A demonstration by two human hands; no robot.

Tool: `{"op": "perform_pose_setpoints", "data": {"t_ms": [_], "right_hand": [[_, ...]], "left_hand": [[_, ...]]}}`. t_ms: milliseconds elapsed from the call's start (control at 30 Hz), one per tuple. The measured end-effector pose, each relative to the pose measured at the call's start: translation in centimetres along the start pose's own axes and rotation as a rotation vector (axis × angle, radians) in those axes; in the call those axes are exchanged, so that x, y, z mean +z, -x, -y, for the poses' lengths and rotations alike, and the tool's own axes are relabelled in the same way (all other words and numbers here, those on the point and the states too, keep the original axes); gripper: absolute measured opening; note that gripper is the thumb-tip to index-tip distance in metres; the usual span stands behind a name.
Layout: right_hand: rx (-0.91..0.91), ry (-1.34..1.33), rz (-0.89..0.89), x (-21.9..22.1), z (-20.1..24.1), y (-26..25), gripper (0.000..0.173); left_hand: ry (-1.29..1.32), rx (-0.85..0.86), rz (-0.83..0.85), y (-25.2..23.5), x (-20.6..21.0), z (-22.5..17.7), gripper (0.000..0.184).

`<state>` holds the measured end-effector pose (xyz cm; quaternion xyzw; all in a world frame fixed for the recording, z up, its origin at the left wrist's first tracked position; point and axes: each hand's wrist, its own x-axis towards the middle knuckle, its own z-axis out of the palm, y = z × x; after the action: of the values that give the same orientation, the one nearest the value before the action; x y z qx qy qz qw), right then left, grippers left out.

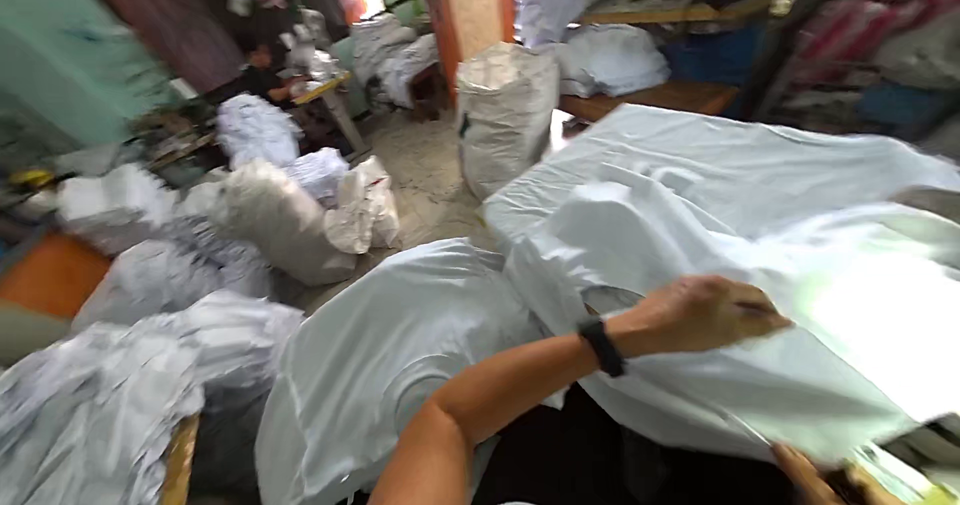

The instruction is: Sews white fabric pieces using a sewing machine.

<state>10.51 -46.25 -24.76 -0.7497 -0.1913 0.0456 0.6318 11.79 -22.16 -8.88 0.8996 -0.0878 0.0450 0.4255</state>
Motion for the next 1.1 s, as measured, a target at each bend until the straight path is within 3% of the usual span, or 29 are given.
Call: {"op": "perform_pose_setpoints", "data": {"t_ms": [67,167,233,333,467,667,900,1033,1100], "right_hand": [[-0.131,0.069,-0.048,0.8,1.2,0.5,0.030],[0.124,-0.211,-0.175,2.0,2.7,1.6,0.014],[0.250,-0.467,-0.164,1.4,2.8,2.2,0.017],[0.266,-0.525,-0.118,0.4,3.2,2.6,0.019],[0.263,-0.501,-0.162,0.2,3.7,0.8,0.021],[0.277,-0.507,-0.283,0.1,4.4,-3.6,0.023],[0.227,-0.519,-0.372,0.0,4.4,-6.0,0.023],[0.186,-0.479,-0.375,0.6,3.9,-5.4,0.023],[0.071,-0.414,-0.339,0.4,3.3,-4.2,0.018]], "left_hand": [[0.019,0.045,0.035,1.3,0.1,-1.2,0.021],[0.010,0.090,0.082,2.9,2.3,0.3,0.019],[0.030,0.183,0.156,3.7,2.7,0.4,0.021],[0.046,0.277,0.306,4.6,3.1,-0.5,0.024],[-0.012,0.298,0.347,3.4,4.1,-0.1,0.025],[-0.146,0.319,0.290,-1.1,4.6,0.8,0.026],[-0.383,0.387,0.134,-5.4,6.0,-1.3,0.020],[-0.496,0.344,0.092,-4.1,7.6,-2.6,0.012],[-0.453,0.302,0.103,-2.6,7.0,-2.5,0.010]]}}
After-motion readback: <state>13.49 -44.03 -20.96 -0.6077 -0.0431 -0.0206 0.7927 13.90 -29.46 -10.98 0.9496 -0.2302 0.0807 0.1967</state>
